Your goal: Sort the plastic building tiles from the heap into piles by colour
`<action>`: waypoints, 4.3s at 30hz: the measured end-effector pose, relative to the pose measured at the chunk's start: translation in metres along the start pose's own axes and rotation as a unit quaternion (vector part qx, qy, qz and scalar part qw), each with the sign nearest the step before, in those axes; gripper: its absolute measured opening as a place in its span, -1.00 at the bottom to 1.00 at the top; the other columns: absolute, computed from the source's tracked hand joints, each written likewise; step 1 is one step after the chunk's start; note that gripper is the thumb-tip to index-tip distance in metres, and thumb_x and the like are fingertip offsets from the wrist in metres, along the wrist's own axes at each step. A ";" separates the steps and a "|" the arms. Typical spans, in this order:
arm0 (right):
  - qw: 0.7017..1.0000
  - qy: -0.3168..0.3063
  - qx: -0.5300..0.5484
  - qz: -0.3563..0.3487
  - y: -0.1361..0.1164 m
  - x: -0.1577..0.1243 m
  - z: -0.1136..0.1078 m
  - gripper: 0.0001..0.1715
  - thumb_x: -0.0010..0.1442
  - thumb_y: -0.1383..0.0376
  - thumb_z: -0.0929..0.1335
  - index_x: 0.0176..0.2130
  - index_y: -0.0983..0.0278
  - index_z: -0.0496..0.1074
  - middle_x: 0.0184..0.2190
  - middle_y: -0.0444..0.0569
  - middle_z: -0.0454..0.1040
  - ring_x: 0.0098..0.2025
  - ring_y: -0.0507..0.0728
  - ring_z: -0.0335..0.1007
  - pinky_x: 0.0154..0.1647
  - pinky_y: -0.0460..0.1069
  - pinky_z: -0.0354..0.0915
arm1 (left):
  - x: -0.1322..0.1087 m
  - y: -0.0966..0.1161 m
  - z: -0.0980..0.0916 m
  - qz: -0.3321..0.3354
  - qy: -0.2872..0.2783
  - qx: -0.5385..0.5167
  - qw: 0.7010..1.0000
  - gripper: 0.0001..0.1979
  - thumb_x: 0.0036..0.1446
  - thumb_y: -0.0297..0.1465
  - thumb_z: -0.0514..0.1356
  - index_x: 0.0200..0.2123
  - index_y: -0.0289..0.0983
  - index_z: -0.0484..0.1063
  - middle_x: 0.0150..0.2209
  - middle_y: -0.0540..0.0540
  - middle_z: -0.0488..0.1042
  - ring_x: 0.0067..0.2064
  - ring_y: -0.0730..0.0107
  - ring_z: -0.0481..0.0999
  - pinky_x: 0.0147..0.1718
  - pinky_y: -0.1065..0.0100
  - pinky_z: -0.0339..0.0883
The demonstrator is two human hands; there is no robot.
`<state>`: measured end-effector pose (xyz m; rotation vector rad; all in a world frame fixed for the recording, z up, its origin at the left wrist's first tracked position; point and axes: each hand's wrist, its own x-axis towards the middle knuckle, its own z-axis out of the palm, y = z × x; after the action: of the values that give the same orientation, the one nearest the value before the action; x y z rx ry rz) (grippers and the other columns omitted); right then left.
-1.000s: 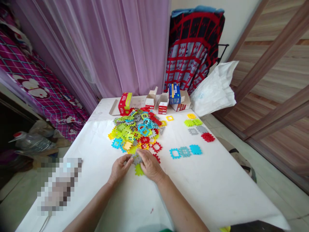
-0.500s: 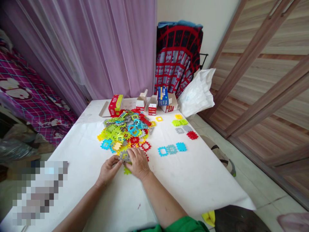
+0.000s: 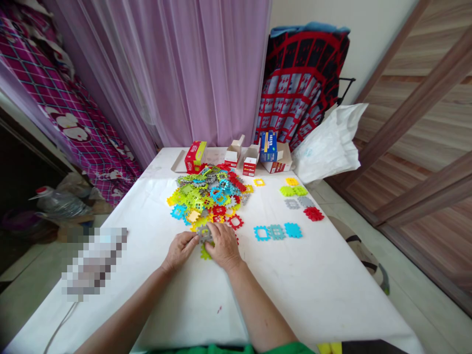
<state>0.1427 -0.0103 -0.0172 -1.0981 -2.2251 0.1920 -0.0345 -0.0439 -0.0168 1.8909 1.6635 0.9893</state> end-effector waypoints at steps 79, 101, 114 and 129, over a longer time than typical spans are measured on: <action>0.939 -0.239 -0.171 0.181 0.064 0.037 -0.074 -0.59 0.11 0.13 0.36 -0.05 0.20 0.40 -0.08 0.03 0.50 -0.02 0.21 0.38 -0.08 0.01 0.21 | 0.000 0.000 0.002 0.018 0.036 0.003 0.999 -0.63 0.20 -0.15 0.04 -0.38 -0.20 0.58 -0.40 -0.08 0.63 -0.34 0.30 0.60 -0.28 0.32 0.43; 0.892 -0.221 -0.238 0.313 0.096 0.044 -0.087 -0.49 0.21 -0.03 0.27 -0.02 0.24 0.42 -0.04 0.15 0.44 0.01 0.26 0.39 -0.09 0.05 0.28 | 0.001 -0.001 0.001 0.014 0.034 0.010 0.999 -0.59 0.19 -0.10 0.02 -0.40 -0.18 0.58 -0.39 -0.09 0.63 -0.33 0.28 0.60 -0.27 0.31 0.43; 0.926 -0.243 -0.178 0.229 0.139 0.031 -0.113 -0.49 0.19 0.38 0.27 0.13 0.17 0.36 0.15 -0.03 0.39 0.16 0.12 0.29 0.11 -0.05 0.19 | 0.002 -0.002 0.001 0.015 0.031 0.009 0.999 -0.60 0.19 -0.10 0.04 -0.38 -0.19 0.58 -0.38 -0.09 0.63 -0.32 0.27 0.61 -0.28 0.31 0.45; 0.921 -0.186 -0.188 0.288 0.135 0.034 -0.108 -0.36 0.10 0.13 0.37 0.14 0.26 0.30 -0.02 0.07 0.49 0.01 0.19 0.40 -0.03 -0.02 0.25 | 0.001 -0.006 0.002 0.020 0.040 0.017 0.999 -0.59 0.18 -0.09 0.04 -0.37 -0.20 0.58 -0.38 -0.09 0.63 -0.33 0.27 0.61 -0.29 0.31 0.46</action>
<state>0.2817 0.0865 0.0308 -2.0707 -2.2470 0.2404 -0.0368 -0.0413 -0.0222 1.9383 1.7027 1.0717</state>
